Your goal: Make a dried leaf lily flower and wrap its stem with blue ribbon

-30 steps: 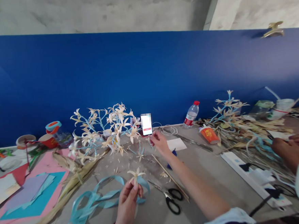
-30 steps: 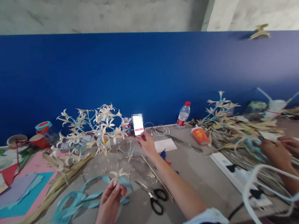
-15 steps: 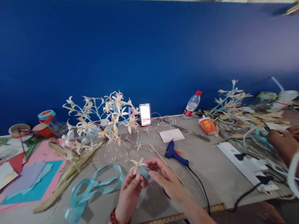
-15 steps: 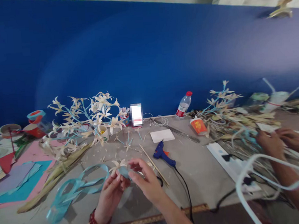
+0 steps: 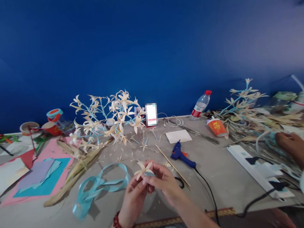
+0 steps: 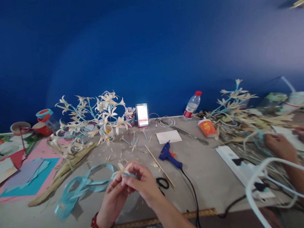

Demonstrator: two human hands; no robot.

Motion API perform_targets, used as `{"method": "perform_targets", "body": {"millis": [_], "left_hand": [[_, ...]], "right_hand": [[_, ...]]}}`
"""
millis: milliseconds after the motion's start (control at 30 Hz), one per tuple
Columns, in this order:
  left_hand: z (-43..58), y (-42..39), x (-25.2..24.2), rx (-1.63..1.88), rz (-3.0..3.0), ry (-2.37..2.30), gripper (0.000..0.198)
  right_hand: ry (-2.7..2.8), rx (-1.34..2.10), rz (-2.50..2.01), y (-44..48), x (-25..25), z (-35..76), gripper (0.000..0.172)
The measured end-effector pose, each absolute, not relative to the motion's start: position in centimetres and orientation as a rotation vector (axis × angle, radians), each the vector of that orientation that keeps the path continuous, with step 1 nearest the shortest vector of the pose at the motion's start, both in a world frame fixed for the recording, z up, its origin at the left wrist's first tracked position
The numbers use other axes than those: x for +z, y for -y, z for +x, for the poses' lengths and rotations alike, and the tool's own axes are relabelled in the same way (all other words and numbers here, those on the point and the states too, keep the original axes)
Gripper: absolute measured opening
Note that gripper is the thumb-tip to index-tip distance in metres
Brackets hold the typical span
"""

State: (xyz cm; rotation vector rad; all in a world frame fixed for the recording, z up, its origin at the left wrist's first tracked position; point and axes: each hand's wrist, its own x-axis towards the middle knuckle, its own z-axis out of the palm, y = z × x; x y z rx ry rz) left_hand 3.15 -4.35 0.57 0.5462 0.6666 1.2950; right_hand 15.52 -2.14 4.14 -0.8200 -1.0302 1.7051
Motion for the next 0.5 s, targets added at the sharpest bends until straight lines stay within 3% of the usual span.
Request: {"method": "perform_targets", "body": {"millis": [233,500], "left_hand": [[1.9,4.3,0.7,1.588,0.924,-1.030,0.011],[1.9,4.3,2.0,1.576,1.029,-1.056,0.004]], "right_hand": [[1.200,1.488,-0.860,1.8,4.6,15.8,0.017],[1.339,1.329,-0.924,1.6,4.0,15.4,0.009]]}}
